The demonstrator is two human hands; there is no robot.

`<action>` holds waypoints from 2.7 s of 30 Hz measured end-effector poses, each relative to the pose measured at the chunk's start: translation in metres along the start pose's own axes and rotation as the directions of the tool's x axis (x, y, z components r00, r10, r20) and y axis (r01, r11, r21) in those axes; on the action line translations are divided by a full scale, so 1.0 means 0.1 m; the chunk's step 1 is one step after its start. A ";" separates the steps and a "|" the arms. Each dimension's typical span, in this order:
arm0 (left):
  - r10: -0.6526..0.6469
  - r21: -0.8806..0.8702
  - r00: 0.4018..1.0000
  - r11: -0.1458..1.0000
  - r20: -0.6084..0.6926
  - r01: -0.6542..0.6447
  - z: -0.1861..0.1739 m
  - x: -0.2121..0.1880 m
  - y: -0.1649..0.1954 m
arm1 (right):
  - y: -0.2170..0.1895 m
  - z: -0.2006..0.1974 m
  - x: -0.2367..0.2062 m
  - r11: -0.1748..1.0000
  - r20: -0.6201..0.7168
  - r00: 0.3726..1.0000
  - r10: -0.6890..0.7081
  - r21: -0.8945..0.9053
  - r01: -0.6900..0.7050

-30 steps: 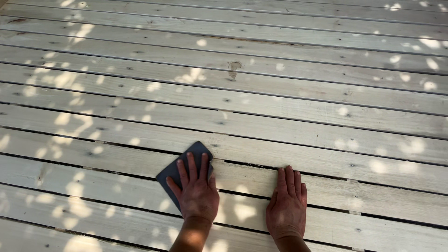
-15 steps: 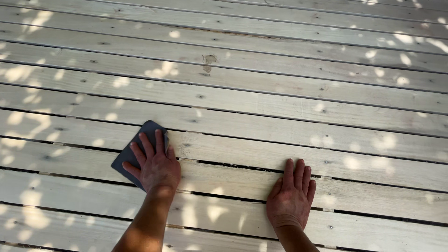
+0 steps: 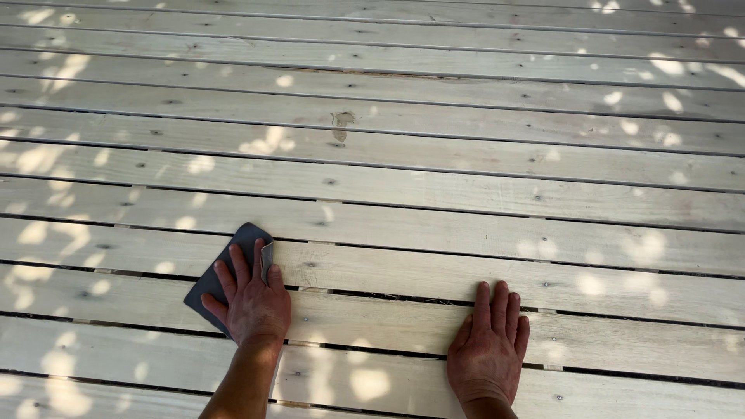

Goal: The person sands the slatted wooden surface of a large furniture frame by hand, rubbing a sheet of sandpaper back and forth across the planks. They work progressively across different sections of the slatted top, steadying the frame with their free hand.

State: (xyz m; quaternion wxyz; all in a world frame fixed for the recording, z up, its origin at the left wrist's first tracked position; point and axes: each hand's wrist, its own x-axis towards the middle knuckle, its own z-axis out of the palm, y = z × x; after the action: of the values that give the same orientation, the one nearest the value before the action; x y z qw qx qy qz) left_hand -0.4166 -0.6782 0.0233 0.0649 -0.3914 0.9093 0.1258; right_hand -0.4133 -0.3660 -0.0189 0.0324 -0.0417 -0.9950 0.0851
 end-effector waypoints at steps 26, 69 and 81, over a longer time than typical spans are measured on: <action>0.688 0.225 0.508 0.683 -0.518 -0.695 1.28 -1.67 0.18 | 0.03 0.08 0.00 0.997 -0.066 0.998 -0.010 -0.074 0.006; 0.740 -0.050 0.603 0.618 -0.298 -0.784 0.79 -1.46 0.38 | 0.04 0.03 -0.02 1.000 -0.055 0.998 -0.015 0.017 0.016; 0.745 0.229 0.604 0.664 -0.283 -0.712 0.77 -0.74 0.22 | 0.04 0.01 -0.01 1.000 -0.054 0.998 -0.020 0.012 0.020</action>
State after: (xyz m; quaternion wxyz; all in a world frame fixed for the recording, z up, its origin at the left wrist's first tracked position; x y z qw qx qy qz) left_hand -0.3802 -0.5901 -0.0309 -0.1382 0.0008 0.9900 0.0266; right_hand -0.4119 -0.3626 -0.0210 0.0606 -0.0339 -0.9935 0.0899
